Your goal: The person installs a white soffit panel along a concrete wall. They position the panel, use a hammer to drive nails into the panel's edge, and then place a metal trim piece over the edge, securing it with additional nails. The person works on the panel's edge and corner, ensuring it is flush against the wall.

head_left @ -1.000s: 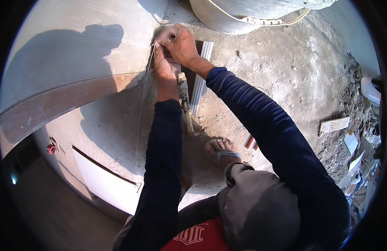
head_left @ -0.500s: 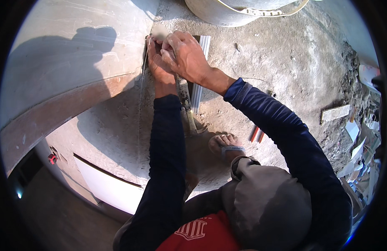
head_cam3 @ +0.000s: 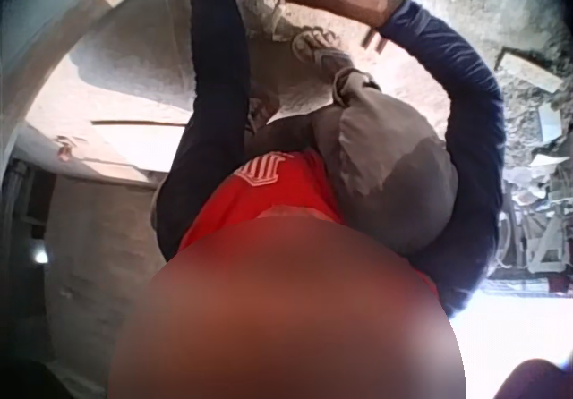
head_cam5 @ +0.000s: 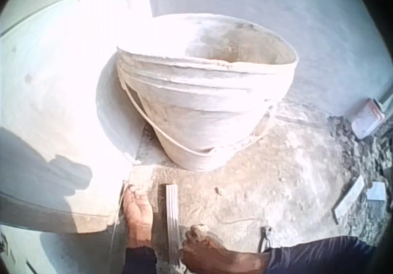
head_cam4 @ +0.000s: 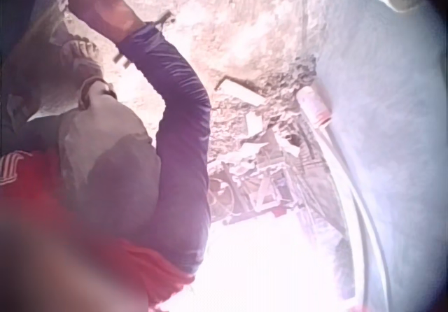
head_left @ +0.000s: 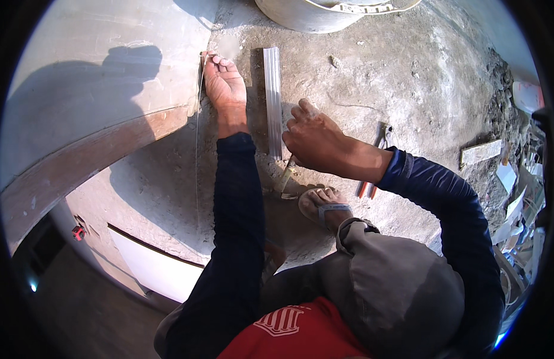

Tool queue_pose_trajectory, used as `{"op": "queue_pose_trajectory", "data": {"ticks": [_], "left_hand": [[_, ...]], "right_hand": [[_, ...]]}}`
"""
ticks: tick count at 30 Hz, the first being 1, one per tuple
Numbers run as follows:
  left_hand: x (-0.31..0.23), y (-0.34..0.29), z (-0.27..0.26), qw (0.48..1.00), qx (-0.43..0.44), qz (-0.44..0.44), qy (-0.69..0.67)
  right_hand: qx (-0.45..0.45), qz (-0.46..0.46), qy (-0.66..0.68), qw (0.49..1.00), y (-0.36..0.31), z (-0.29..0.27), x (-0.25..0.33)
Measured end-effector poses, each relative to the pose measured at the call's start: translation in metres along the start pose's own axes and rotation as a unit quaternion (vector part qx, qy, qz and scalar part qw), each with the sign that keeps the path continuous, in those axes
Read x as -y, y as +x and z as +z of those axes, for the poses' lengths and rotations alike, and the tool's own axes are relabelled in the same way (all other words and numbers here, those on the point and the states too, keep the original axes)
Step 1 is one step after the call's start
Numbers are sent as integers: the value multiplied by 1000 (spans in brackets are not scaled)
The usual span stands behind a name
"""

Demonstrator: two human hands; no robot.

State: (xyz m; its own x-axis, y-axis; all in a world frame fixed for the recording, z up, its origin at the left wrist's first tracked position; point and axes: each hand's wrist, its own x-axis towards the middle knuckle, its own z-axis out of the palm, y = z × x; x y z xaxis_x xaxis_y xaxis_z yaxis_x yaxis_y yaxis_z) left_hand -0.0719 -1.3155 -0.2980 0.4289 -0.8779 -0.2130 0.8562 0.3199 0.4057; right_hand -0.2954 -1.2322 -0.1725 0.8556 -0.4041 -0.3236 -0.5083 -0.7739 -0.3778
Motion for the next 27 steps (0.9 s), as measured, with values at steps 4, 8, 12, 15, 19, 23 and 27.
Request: {"op": "queue_pose_trajectory", "data": {"ticks": [4, 8, 12, 15, 19, 23, 27], "left_hand": [[-1, 2, -2, 999, -45, -8, -27], [0, 6, 3, 989, -127, -14, -79], [5, 4, 11, 987, -147, 21, -69], [8, 6, 17, 982, -169, 44, -78], [14, 1, 21, 979, -180, 82, -52], [14, -3, 28, 980, -178, 86, -30], [13, -2, 34, 976, -190, 94, 44]], "right_hand": [[91, 24, 39, 995, -26, 19, -1], [19, 38, 95, 995, -56, 41, 4], [-23, 51, 148, 987, -80, 60, 8], [-41, 64, 155, 985, -89, 68, 11], [-46, 61, 160, 984, -93, 66, 12], [47, 76, 176, 980, -92, 58, 10], [25, 62, 179, 982, -96, 52, 11]]}}
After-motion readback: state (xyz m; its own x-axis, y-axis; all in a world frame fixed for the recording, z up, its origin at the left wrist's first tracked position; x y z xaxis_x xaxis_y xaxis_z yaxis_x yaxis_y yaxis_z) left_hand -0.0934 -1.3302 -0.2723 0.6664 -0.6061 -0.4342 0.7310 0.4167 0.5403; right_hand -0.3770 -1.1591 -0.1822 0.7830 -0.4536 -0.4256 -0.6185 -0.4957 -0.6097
